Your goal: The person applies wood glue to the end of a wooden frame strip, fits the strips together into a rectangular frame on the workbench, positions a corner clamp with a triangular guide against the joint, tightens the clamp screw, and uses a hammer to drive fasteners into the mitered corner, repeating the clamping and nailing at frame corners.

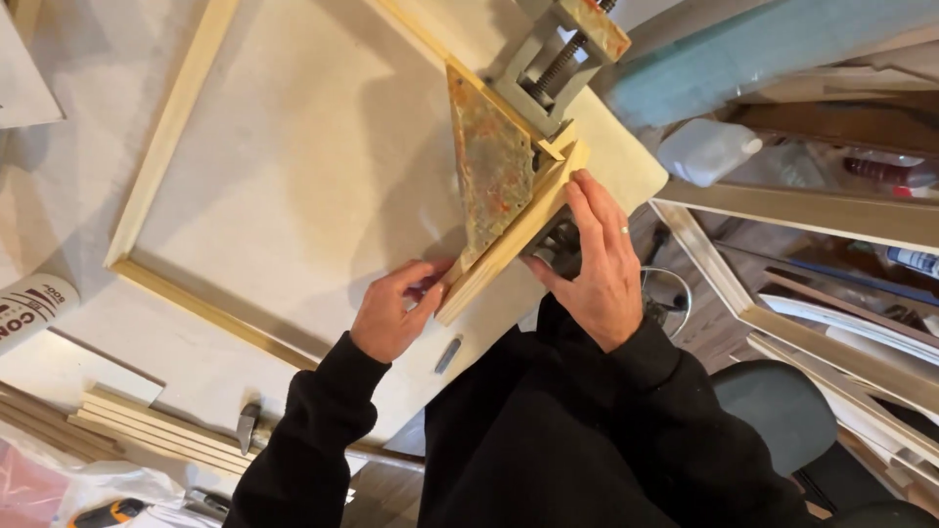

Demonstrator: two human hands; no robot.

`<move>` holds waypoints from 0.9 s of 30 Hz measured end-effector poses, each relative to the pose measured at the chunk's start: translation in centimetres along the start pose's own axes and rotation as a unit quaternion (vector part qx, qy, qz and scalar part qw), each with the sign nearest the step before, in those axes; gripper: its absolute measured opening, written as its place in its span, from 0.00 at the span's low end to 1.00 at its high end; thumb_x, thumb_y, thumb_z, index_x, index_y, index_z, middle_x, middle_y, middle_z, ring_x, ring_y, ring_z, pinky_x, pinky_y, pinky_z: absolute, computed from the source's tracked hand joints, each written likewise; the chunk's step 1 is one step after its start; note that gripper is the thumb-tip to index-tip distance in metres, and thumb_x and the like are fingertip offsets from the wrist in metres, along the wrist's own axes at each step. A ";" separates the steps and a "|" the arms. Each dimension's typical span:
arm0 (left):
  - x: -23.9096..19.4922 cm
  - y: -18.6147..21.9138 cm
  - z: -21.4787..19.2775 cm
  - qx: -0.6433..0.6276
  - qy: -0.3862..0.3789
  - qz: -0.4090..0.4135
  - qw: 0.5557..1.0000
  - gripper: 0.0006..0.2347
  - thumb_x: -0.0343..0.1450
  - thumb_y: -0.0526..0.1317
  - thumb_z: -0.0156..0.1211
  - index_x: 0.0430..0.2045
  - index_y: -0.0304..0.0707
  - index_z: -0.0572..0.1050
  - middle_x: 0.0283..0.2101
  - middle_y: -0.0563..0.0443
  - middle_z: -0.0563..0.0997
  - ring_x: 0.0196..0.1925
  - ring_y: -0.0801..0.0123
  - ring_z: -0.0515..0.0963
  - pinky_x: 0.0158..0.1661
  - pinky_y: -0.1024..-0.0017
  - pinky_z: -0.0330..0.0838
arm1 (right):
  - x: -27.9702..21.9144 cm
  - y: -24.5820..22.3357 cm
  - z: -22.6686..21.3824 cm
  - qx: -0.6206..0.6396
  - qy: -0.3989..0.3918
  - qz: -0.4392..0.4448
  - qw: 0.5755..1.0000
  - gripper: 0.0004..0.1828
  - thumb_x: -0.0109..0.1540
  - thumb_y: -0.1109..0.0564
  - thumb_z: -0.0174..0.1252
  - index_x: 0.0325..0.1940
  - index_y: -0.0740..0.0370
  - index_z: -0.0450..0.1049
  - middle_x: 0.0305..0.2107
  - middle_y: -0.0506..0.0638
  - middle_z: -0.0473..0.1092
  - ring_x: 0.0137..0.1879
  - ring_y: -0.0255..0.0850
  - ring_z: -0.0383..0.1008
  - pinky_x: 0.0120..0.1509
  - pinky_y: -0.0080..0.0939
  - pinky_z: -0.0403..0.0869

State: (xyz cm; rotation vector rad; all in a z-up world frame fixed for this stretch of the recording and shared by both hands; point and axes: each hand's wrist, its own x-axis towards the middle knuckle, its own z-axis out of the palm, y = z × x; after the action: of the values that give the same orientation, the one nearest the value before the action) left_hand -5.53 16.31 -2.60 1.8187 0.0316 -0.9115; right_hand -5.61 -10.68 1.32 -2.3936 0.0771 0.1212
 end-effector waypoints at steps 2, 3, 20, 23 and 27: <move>0.4 0.7 -0.3 0.018 -0.005 -0.021 1.000 0.13 0.73 0.38 0.58 0.50 0.33 0.78 0.40 0.46 0.84 0.37 0.66 0.85 0.40 0.72 0.79 | 0.3 0.3 0.2 0.003 0.001 -0.012 1.000 0.49 0.52 0.59 0.77 0.72 0.66 0.59 0.69 0.61 0.60 0.75 0.58 0.61 0.75 0.53 0.67; 0.6 1.1 -0.4 0.034 -0.010 -0.041 0.999 0.13 0.73 0.37 0.58 0.49 0.34 0.79 0.40 0.46 0.84 0.34 0.66 0.84 0.38 0.72 0.78 | 0.3 0.4 0.1 0.005 0.001 -0.023 1.000 0.46 0.52 0.60 0.76 0.70 0.65 0.61 0.68 0.61 0.62 0.75 0.58 0.62 0.75 0.53 0.67; 0.3 1.8 -0.2 0.017 -0.014 -0.064 0.998 0.13 0.73 0.36 0.58 0.49 0.30 0.79 0.40 0.46 0.82 0.38 0.69 0.83 0.39 0.75 0.79 | 1.4 0.3 -0.6 0.014 -0.070 -0.020 0.997 0.40 0.49 0.62 0.72 0.64 0.64 0.66 0.67 0.56 0.64 0.72 0.54 0.64 0.72 0.52 0.67; 0.3 1.6 -0.1 0.016 -0.019 -0.067 0.997 0.12 0.73 0.36 0.58 0.49 0.30 0.80 0.38 0.47 0.81 0.38 0.69 0.83 0.39 0.75 0.78 | 1.4 0.4 -0.6 0.012 -0.074 -0.019 0.997 0.40 0.49 0.62 0.72 0.63 0.64 0.65 0.68 0.56 0.63 0.72 0.54 0.63 0.72 0.52 0.66; 0.3 2.0 0.1 -0.004 -0.016 -0.072 0.997 0.13 0.73 0.35 0.58 0.50 0.30 0.79 0.38 0.48 0.80 0.38 0.70 0.82 0.40 0.75 0.79 | 1.8 0.3 -1.0 0.007 -0.077 -0.022 0.997 0.39 0.48 0.63 0.72 0.62 0.64 0.66 0.68 0.55 0.63 0.70 0.54 0.64 0.71 0.52 0.67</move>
State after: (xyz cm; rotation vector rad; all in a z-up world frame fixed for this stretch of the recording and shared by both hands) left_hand -4.51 15.21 -1.26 1.8122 0.1473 -1.0395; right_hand -3.78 -11.59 1.61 -2.3612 -0.0463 0.2838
